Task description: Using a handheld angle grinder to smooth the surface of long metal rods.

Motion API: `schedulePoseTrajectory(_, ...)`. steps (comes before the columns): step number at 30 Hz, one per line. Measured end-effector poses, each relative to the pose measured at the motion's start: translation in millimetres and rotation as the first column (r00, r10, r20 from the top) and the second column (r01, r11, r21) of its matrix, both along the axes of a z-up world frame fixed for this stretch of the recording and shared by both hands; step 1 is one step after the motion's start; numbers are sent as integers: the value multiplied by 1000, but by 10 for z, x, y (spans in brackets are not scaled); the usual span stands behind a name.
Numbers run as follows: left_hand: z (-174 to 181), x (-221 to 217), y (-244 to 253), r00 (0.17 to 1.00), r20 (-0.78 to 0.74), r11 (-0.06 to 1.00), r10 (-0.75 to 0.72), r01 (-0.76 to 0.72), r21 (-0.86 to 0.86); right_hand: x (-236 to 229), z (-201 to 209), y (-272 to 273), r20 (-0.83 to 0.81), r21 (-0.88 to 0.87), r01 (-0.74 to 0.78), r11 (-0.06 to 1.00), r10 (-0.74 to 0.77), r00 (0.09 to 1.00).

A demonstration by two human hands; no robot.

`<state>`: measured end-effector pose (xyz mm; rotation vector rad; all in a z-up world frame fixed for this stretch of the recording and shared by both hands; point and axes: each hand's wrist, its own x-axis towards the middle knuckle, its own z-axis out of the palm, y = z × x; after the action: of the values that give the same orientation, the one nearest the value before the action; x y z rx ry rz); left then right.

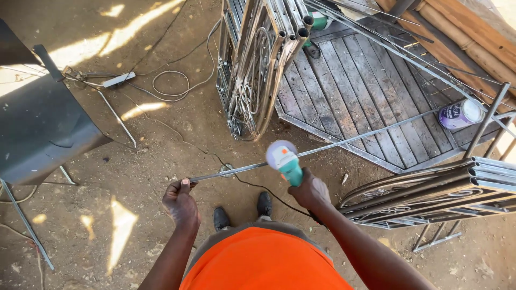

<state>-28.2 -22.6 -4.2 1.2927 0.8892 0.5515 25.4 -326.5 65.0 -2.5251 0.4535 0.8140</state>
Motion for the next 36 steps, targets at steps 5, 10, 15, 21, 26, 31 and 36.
schedulePoseTrajectory(5, 17, -6, -34, 999, 42, 1000, 2, -2, -14, 5, 33, 84, 8, 58, 1, 998, -1, 1000)
schedulePoseTrajectory(10, -107, -11, -56, 999, 40, 1000, 11, -10, -14, 86, -60, -36, 9, 14, -62, 998, 62, 998)
schedulePoseTrajectory(15, -118, 10, -40, 998, 64, 999, 25, -22, -37, 176, -93, -39, 1, -4, -120, 993, 120, 993)
schedulePoseTrajectory(21, -96, 2, -47, 999, 43, 999, 16, -14, -40, 165, -9, -3, 14, -23, -162, 986, 163, 987)
schedulePoseTrajectory(26, 3, 39, -62, 999, 23, 999, 33, -32, -39, 121, 23, 50, 9, 29, -119, 992, 119, 993)
schedulePoseTrajectory(31, -85, 73, -54, 999, 41, 999, 35, -33, -41, 85, -77, 46, 12, 57, -57, 997, 57, 998)
schedulePoseTrajectory(36, -80, 79, -7, 999, 38, 998, 22, -20, -58, 34, 121, 193, 16, 128, -104, 986, 103, 995)
